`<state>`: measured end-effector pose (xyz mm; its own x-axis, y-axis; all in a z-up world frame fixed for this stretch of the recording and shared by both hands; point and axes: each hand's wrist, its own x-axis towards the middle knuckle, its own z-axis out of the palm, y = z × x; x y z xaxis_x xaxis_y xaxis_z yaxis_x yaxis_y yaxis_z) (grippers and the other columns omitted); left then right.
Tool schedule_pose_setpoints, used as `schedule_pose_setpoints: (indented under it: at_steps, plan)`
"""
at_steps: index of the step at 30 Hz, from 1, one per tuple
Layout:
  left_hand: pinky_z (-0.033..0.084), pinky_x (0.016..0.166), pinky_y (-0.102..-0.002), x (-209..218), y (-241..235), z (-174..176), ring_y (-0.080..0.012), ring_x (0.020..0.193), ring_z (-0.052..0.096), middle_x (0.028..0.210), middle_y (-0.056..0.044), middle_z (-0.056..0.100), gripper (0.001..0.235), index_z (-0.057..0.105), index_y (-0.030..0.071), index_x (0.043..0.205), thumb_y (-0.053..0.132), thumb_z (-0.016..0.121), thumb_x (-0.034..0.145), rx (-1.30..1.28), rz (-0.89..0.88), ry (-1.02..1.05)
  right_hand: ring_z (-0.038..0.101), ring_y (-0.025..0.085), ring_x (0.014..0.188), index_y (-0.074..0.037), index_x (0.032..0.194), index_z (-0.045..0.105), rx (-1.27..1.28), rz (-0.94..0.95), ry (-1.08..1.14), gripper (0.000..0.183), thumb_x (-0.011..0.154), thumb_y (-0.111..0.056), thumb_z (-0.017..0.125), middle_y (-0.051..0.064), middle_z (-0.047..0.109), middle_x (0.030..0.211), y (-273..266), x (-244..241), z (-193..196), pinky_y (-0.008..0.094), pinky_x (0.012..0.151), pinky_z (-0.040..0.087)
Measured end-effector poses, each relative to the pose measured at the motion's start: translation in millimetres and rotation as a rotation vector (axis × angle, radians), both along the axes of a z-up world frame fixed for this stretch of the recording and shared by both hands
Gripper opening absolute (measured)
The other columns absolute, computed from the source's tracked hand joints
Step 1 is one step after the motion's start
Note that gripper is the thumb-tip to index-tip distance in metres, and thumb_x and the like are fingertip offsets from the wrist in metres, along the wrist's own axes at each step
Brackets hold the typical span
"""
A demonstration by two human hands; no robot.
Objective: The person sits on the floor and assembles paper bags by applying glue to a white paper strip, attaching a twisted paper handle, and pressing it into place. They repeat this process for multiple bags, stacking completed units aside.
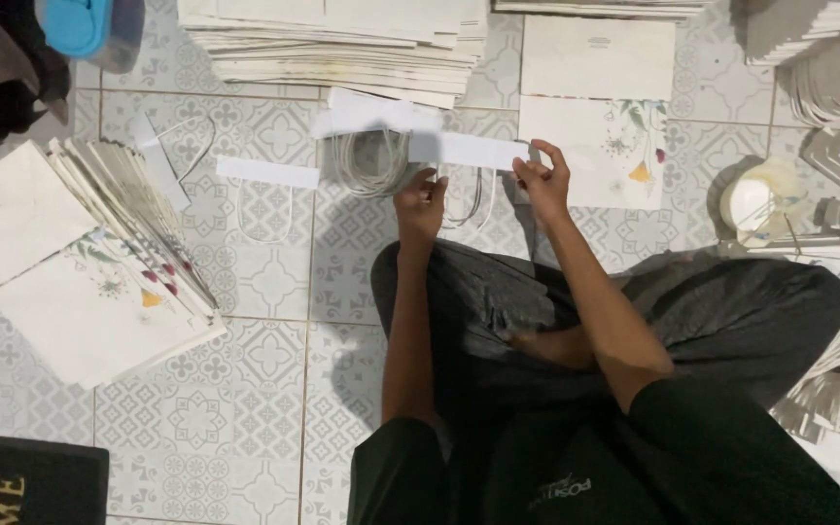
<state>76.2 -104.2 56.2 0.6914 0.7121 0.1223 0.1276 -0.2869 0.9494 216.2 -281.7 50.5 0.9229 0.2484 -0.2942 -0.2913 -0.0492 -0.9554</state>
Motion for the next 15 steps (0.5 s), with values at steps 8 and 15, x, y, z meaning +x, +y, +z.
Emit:
schedule_pose_setpoints:
  at_steps: [8, 15]
  plan:
    - [0.056, 0.056, -0.047, 5, 6, -38, -0.0341, 0.070, 0.072, 0.079, -0.016, 0.071, 0.014, 0.076, 0.003, 0.095, 0.013, 0.067, 0.095, 0.254, -0.055, 0.437, 0.067, 0.024, 0.097, -0.018, 0.131, 0.068, -0.238, 0.248, -0.238, 0.041, 0.094, -0.028, 0.082, 0.013, 0.069, 0.113, -19, 9, -48, 0.038, 0.082, 0.057]
    - [0.061, 0.060, -0.035, 2, -17, 16, -0.0318, 0.074, 0.073, 0.078, -0.014, 0.071, 0.006, 0.075, 0.000, 0.092, 0.002, 0.070, 0.094, 0.261, -0.025, 0.070, 0.061, 0.006, 0.064, -0.017, 0.122, 0.072, -0.278, 0.171, -0.347, 0.046, 0.080, -0.012, 0.091, 0.001, 0.074, 0.084, -60, 44, -23, 0.021, 0.059, 0.053]
